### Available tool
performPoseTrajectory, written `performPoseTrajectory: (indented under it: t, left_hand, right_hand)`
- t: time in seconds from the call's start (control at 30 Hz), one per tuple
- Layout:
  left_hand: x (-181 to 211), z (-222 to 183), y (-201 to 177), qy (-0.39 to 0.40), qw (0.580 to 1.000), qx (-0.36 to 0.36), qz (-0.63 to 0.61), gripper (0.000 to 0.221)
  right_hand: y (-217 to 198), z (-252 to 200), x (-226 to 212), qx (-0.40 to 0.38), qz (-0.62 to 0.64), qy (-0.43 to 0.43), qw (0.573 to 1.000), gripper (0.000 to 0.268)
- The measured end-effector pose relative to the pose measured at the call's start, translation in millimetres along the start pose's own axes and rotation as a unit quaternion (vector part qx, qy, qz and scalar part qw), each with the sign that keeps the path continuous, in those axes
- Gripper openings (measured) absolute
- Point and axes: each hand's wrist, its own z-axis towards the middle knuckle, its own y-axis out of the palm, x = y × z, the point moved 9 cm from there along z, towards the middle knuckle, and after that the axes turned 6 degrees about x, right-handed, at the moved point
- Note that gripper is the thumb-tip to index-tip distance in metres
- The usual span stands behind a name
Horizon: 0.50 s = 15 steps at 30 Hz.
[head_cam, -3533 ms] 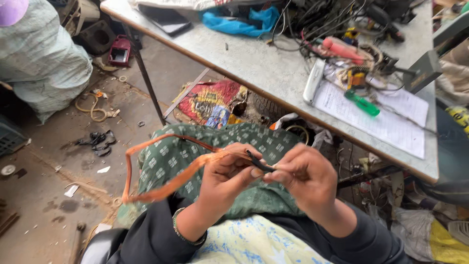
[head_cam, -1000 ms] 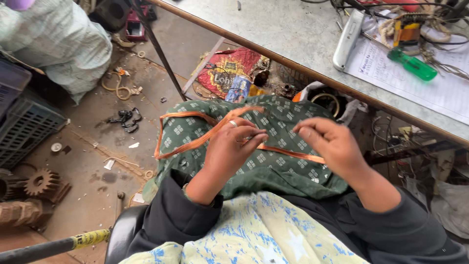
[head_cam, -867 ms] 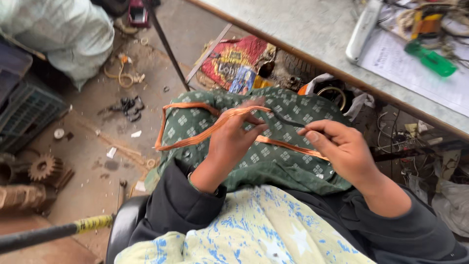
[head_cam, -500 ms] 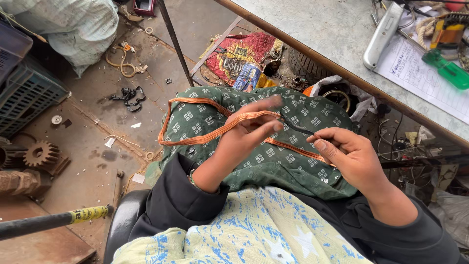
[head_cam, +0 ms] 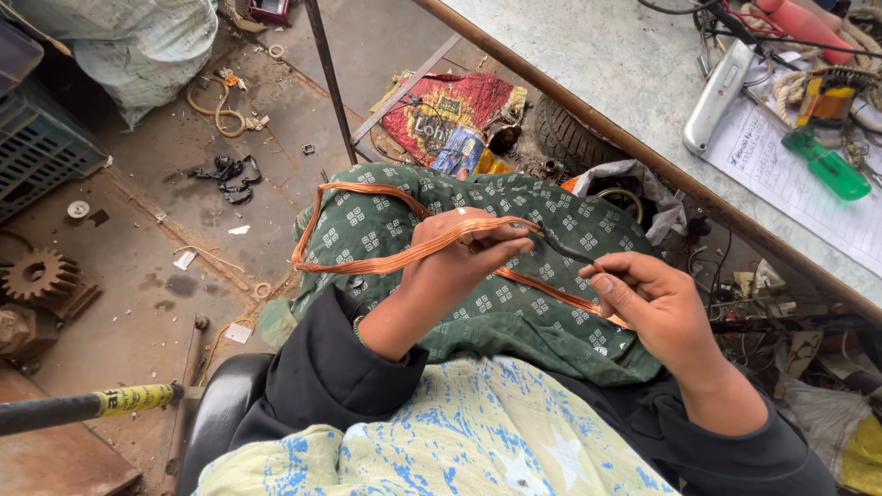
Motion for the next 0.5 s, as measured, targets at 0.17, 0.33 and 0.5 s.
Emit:
performPoseTrajectory:
  t: [0.17,0.33,0.5]
  left_hand:
    - [-21,0,6,-0.115,0.989,-0.051,0.078,0.044]
    - [15,-5,17,0.006,0.914,-0.128,-0.384,0.046]
    - [30,-18,30,0.081,0.915,-0.172,-0.356,0.039]
  right_hand:
    - [-1,-1,5,-0.005,-0.038,0.007,0.999,0.025]
    - [5,1,7,-0.058,-0.075,0.049,0.994,0.026]
    - [31,-11,-70,-0.195,-0.166,-0.244,0.935,0.029]
